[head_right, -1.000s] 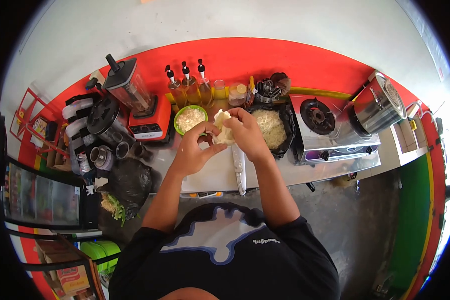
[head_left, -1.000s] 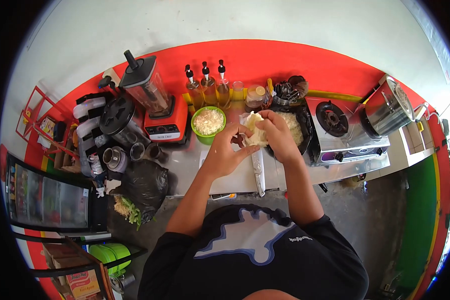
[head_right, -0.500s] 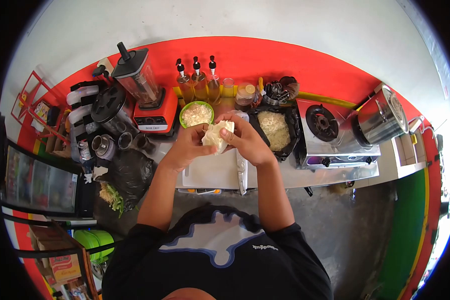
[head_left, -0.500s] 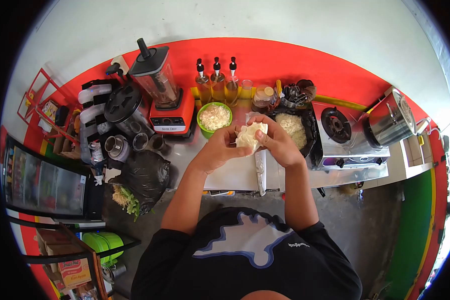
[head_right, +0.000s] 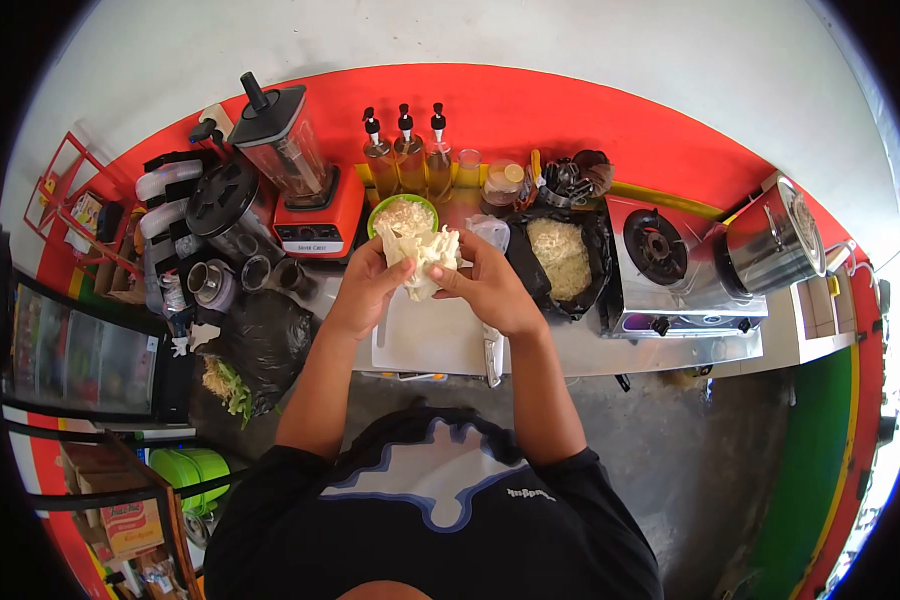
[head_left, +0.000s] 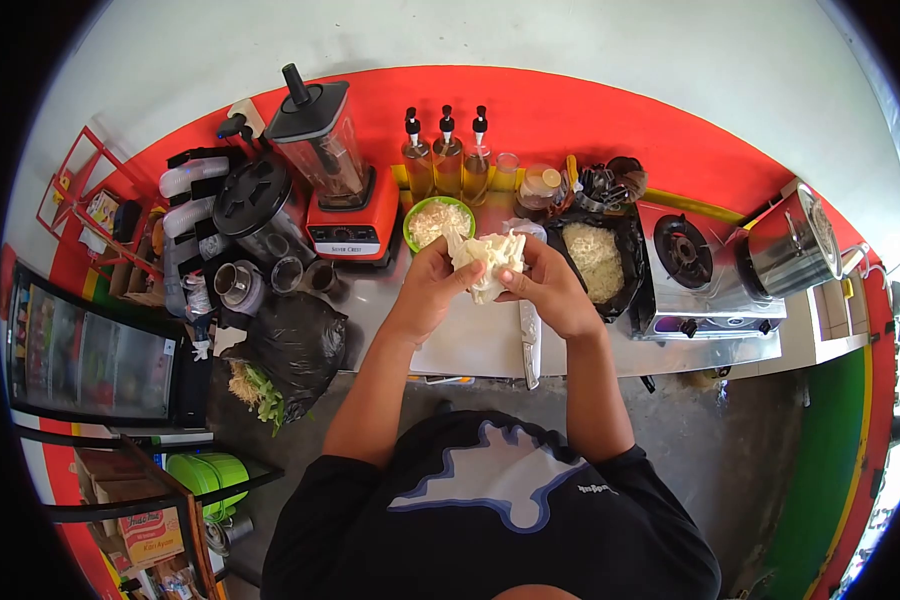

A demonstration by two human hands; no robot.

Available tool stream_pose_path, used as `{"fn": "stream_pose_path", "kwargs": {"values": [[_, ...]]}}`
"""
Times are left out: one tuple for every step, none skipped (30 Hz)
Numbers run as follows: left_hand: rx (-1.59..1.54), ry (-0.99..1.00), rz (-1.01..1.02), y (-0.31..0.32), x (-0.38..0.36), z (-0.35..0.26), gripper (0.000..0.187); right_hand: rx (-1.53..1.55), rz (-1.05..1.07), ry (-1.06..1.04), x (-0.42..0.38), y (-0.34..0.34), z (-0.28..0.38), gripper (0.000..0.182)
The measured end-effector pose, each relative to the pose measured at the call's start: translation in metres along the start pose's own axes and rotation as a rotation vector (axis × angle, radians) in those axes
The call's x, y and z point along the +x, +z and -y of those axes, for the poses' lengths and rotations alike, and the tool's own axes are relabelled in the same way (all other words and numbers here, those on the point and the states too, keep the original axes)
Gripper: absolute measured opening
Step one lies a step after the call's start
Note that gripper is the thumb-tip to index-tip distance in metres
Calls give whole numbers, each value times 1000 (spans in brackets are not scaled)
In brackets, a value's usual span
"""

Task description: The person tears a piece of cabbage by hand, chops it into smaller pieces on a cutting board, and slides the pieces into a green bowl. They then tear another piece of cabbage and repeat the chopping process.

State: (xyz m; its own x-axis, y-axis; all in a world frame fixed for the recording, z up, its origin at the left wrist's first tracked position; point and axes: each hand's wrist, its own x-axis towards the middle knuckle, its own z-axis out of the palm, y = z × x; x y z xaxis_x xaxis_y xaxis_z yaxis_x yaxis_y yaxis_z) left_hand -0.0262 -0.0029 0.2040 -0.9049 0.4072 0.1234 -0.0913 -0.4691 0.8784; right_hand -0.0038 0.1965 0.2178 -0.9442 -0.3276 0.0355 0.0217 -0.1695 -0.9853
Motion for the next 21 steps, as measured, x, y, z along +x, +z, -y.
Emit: {"fn": "stream_pose_path", "kwargs": {"values": [[26,3,6,0,0,-1,36,-1,-35,5,0,-1,-1,49],[53,5,12,-1,1,-2,35,0,-71,10,0,-1,-1,50],[54,6,14,-1,2,-4,35,0,-71,7,1,1,1,50],[88,59,34,-1,4,-7,36,30,-113,-16,1,4,4,51],[120,111,54,-1,5,-9,37,61,-156,-38,1,6,5,51],[121,112,56,-2,6,-10,37,61,-157,-40,2,5,6,51],[225,116,27,-4,8,-10,40,6,-179,-49,4,3,6,51],[330,119,-2,-6,9,-9,43,-49,-201,-58,5,1,5,51],[330,120,0,-6,10,-8,43,-49,-203,-60,5,2,5,51],[341,131,-6,-7,11,-7,45,-46,-217,-58,5,2,4,52],[350,141,-11,-6,12,-6,47,-44,-233,-54,5,2,3,52],[348,142,-6,-6,12,-5,47,-45,-237,-56,3,2,2,52],[376,147,-18,-5,12,-4,47,-72,-249,-47,2,2,2,51],[405,154,-31,-4,13,-4,47,-99,-261,-38,2,2,1,50],[404,155,-27,-4,13,-3,47,-100,-264,-40,1,2,0,50],[387,120,-4,-5,13,-3,47,-84,-267,-60,0,2,-2,51],[367,85,19,-6,13,-1,46,-70,-270,-80,-2,1,-2,53],[365,84,20,-7,14,1,46,-72,-272,-78,-3,1,-2,53],[390,84,30,-10,16,5,46,-73,-284,-72,-4,1,-1,52],[416,86,41,-11,17,7,45,-73,-295,-68,-4,1,-1,51],[416,87,45,-10,17,8,45,-75,-298,-70,-5,1,-2,51]]}}
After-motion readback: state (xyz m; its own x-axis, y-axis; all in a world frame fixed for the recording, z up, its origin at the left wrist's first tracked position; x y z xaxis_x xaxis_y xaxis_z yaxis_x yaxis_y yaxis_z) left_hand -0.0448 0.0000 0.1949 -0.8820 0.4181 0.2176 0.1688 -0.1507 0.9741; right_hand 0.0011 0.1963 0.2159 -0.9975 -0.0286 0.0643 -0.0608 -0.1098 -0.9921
